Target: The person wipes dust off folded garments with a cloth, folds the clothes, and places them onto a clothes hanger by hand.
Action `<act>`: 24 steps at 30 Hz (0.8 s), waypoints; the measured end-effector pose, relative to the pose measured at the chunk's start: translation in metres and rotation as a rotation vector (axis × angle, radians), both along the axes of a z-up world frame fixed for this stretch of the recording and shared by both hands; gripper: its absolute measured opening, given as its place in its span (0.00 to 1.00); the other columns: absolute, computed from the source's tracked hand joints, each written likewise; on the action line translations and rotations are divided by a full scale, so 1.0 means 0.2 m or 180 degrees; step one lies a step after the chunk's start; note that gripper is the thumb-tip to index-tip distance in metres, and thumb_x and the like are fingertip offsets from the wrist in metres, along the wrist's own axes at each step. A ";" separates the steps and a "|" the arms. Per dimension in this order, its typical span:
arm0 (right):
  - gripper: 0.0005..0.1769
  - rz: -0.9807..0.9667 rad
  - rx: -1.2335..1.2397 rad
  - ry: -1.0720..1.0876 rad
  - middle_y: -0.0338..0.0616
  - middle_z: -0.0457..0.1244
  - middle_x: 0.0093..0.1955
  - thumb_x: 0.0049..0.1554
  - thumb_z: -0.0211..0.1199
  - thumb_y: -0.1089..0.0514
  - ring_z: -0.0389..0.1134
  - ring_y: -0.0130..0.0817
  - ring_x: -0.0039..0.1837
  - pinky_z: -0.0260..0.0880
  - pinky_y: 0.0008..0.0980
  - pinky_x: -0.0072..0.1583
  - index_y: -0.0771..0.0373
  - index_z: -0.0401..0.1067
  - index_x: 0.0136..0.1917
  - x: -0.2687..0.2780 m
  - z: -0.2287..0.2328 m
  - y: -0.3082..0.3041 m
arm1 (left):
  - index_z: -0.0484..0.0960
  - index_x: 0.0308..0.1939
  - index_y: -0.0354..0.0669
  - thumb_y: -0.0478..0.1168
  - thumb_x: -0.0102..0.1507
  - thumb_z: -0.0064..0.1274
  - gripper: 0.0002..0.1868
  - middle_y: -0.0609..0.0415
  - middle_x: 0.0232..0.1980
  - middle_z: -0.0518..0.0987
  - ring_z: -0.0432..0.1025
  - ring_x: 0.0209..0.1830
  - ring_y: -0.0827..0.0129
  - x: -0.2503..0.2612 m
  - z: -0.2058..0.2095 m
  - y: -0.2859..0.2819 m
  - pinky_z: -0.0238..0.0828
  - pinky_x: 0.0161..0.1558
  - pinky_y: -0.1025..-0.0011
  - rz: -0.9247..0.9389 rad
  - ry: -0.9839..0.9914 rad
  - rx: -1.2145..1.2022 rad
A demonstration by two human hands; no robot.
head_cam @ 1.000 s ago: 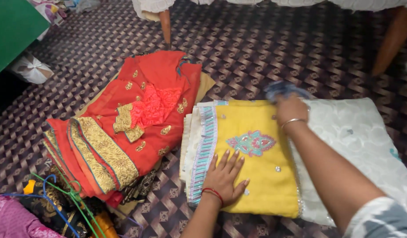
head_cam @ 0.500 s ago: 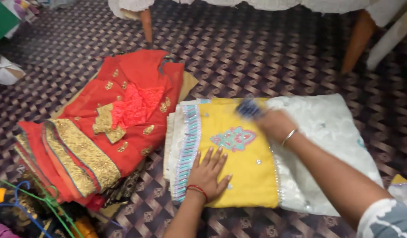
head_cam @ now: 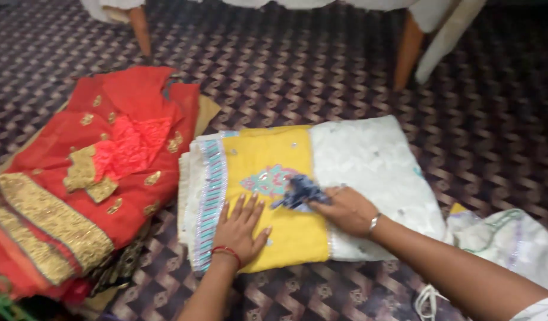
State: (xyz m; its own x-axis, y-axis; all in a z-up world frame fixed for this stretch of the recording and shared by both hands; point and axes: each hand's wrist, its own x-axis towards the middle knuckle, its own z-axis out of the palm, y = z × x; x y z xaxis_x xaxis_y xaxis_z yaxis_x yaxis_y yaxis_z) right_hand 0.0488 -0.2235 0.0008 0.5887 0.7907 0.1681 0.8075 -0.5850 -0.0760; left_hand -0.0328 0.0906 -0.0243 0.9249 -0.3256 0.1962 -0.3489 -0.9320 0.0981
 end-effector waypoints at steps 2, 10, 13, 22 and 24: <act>0.18 -0.0843 -0.0550 0.0228 0.50 0.66 0.43 0.61 0.54 0.55 0.71 0.49 0.45 0.71 0.48 0.47 0.45 0.71 0.64 0.03 0.02 -0.23 | 0.64 0.73 0.50 0.61 0.64 0.41 0.36 0.52 0.78 0.58 0.50 0.78 0.55 0.01 0.01 0.00 0.37 0.74 0.48 -0.0001 0.0020 0.0025; 0.22 -0.3693 0.0122 0.0240 0.60 0.68 0.59 0.58 0.59 0.46 0.69 0.58 0.60 0.70 0.50 0.63 0.54 0.77 0.61 0.14 -0.08 -0.99 | 0.61 0.74 0.52 0.62 0.64 0.39 0.37 0.55 0.79 0.56 0.47 0.79 0.58 0.02 -0.01 0.00 0.35 0.74 0.50 0.0038 0.0149 0.0218; 0.22 -0.3919 0.0900 0.0622 0.62 0.70 0.57 0.55 0.65 0.40 0.69 0.60 0.61 0.68 0.47 0.68 0.55 0.82 0.54 0.19 -0.29 -1.18 | 0.59 0.76 0.55 0.62 0.64 0.38 0.38 0.57 0.81 0.53 0.45 0.79 0.59 0.03 -0.01 -0.01 0.33 0.74 0.51 0.0075 0.0317 0.0307; 0.40 -0.4084 0.1002 0.2555 0.58 0.65 0.62 0.43 0.80 0.49 0.66 0.49 0.62 0.67 0.44 0.64 0.69 0.70 0.63 0.15 -0.39 -1.19 | 0.67 0.70 0.57 0.58 0.64 0.45 0.31 0.59 0.79 0.57 0.50 0.79 0.62 0.13 0.08 -0.11 0.39 0.76 0.51 0.0586 0.1196 0.0390; 0.36 -0.4098 0.0893 0.2894 0.57 0.66 0.64 0.44 0.78 0.46 0.67 0.48 0.63 0.67 0.43 0.64 0.68 0.74 0.61 0.18 -0.36 -1.16 | 0.74 0.66 0.56 0.56 0.64 0.48 0.27 0.57 0.77 0.63 0.56 0.77 0.63 0.17 0.07 -0.17 0.44 0.76 0.51 0.0778 0.1267 0.0419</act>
State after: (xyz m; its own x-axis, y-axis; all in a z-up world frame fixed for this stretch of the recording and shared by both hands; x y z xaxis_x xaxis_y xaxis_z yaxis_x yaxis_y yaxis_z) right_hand 0.0841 -0.4565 -0.0712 0.7886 -0.2824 -0.5462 -0.5610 -0.6940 -0.4512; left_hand 0.0019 0.0570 -0.0112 0.9723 -0.0877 -0.2166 -0.0775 -0.9955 0.0554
